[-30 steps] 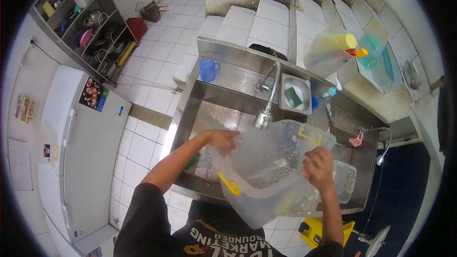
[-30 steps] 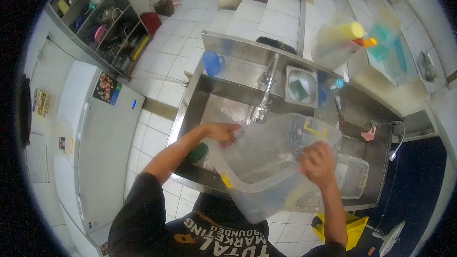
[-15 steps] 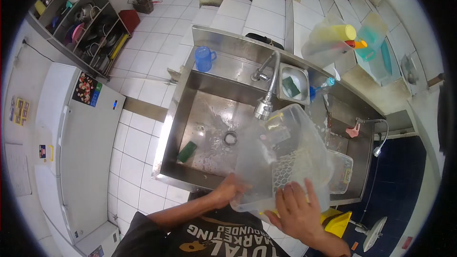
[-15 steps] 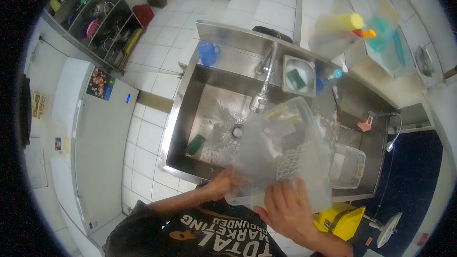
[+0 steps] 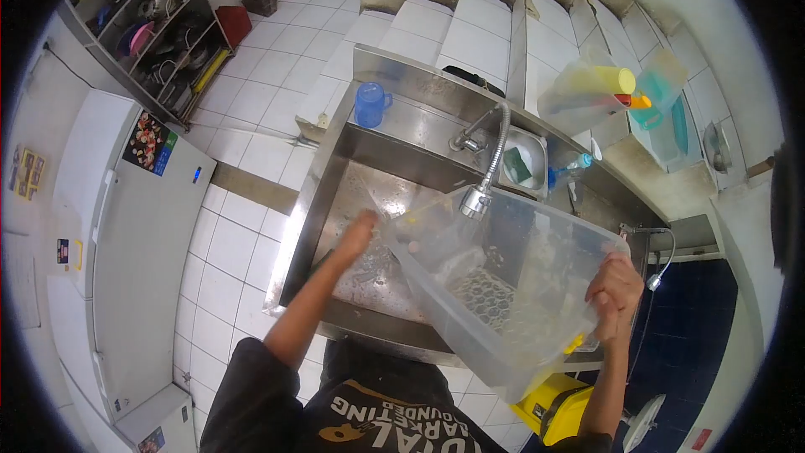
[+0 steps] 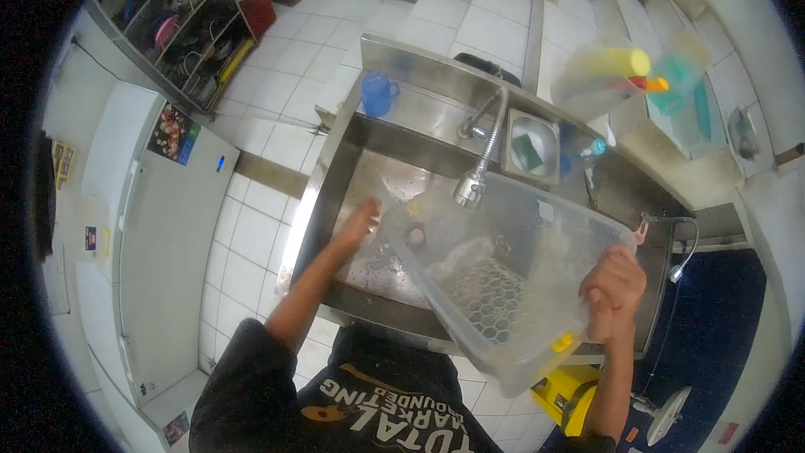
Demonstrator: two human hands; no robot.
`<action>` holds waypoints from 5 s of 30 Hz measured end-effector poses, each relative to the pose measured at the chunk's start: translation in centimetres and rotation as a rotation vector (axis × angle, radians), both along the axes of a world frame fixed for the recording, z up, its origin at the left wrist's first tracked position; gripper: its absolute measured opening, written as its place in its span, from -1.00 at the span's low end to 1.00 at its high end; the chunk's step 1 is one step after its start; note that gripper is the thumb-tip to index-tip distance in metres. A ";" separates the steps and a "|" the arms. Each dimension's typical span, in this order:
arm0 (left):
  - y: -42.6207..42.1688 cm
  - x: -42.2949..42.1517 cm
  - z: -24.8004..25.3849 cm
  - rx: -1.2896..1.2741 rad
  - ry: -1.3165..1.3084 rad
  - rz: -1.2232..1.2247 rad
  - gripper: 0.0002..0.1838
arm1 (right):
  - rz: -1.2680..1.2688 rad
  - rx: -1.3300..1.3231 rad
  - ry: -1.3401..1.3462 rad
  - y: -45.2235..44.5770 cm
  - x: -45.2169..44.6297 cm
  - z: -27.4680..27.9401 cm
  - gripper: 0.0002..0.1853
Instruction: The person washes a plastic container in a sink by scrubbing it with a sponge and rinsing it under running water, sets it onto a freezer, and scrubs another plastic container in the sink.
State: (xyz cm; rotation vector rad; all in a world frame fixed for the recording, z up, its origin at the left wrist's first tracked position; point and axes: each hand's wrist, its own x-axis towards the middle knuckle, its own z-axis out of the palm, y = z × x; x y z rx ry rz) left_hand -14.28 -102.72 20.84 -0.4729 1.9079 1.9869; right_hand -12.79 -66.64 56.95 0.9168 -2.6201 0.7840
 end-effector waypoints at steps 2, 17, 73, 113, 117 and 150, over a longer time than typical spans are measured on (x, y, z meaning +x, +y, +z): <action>-1.5 -3.7 1.4 0.087 -0.186 -0.104 -0.32 | -0.032 -0.025 -0.012 0.7 -0.8 0.4 -0.73; 2.9 -6.1 1.2 0.273 -0.007 -0.751 -0.56 | 0.079 -0.874 -0.526 11.8 -5.8 -8.8 -0.52; -2.0 -7.9 37.8 -1.264 -0.402 -0.939 -0.48 | -0.130 -0.527 -1.805 -5.4 3.5 -34.4 -0.35; -0.6 -5.5 -0.2 -0.289 0.452 0.082 -0.52 | -0.771 -0.668 -0.136 0.7 8.0 -21.4 -0.72; 2.4 -4.8 -5.8 -0.221 0.260 0.090 -0.49 | -0.773 -0.516 0.035 -0.7 9.7 -18.7 -0.68; 33.6 8.6 1.2 0.956 0.025 -0.646 -0.69 | -0.829 0.454 0.313 -8.2 24.5 -8.6 -0.68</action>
